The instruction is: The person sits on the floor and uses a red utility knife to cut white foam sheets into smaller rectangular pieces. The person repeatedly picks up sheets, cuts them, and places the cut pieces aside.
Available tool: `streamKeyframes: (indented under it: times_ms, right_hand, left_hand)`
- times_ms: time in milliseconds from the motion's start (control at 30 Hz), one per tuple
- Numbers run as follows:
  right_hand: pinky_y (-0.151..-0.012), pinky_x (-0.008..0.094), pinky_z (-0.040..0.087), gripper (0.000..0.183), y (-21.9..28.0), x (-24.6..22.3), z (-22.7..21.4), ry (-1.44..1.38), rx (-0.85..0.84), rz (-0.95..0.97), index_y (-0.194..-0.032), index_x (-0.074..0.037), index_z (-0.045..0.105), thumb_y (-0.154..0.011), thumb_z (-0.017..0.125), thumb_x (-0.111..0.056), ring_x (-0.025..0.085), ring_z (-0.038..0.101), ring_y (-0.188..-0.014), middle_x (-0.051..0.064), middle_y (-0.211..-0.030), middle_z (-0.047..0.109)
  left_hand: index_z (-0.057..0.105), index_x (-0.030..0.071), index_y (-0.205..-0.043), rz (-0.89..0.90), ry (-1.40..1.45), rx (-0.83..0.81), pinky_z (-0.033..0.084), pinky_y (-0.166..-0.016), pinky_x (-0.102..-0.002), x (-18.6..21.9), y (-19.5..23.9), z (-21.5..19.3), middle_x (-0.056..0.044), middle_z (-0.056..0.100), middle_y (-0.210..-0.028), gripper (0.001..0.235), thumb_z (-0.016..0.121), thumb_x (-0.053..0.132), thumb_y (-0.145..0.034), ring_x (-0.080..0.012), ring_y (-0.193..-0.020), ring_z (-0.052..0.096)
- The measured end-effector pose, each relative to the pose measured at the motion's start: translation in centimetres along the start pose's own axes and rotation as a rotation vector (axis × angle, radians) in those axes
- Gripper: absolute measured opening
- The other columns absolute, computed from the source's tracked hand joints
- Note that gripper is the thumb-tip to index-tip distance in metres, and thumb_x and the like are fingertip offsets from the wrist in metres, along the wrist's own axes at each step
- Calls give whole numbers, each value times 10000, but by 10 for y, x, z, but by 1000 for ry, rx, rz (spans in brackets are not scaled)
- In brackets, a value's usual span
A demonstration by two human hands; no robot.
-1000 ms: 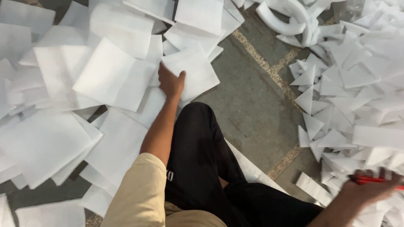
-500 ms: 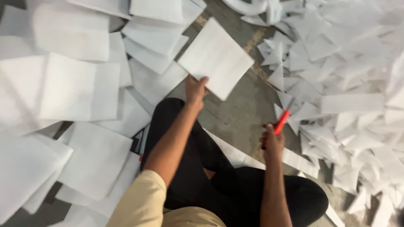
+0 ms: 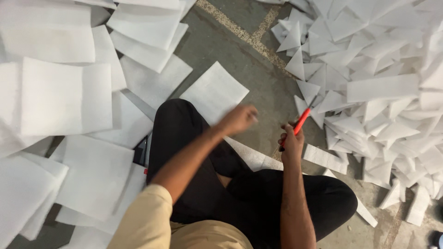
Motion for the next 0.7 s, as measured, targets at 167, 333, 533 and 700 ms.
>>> streamKeyframes:
  times_ms: [167, 333, 533, 700]
  right_hand:
    - [-514, 241, 451, 399, -3, 13, 14, 128, -123, -9, -1323, -43, 487, -938, 584, -85, 79, 520, -635, 90, -998, 668]
    - [-492, 286, 419, 393, 2, 33, 28, 480, -164, -15, -1361, -12, 563, -970, 536, -36, 115, 522, -611, 143, -935, 625]
    - [-501, 364, 552, 612, 29, 47, 81, 677, -274, -142, -1558, -147, 291, -990, 516, -126, 188, 634, -567, 95, -1031, 698]
    - [-639, 535, 519, 683, 31, 42, 126, 1098, -317, -282, -1636, -196, 220, -1028, 528, -161, 414, 692, -699, 269, -846, 718]
  left_hand:
    - [495, 269, -1437, -111, -1112, 18, 412, -969, -761, -43, -1, -112, -58, 385, -1549, 580, 697, 212, -896, -386, -1409, 347]
    - [320, 227, -1580, -417, -860, -157, 493, -979, -663, -33, -6, -107, -71, 189, -1670, 1009, 881, 381, -756, -423, -1505, 220]
    - [370, 70, -1517, -351, -800, 13, 568, -882, -566, -24, -13, -65, -155, 272, -1602, 1004, 903, 386, -727, -389, -1387, 381]
    - [465, 52, -1464, -228, -814, 67, 603, -839, -439, -44, -6, -52, -124, 348, -1600, 815, 848, 147, -751, -370, -1300, 474]
Point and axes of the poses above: each hand's wrist, its own y-axis away from the middle knuckle, its own z-axis out of the palm, x = y × z, the point moved 1 cm from there along -y, towards the middle knuckle
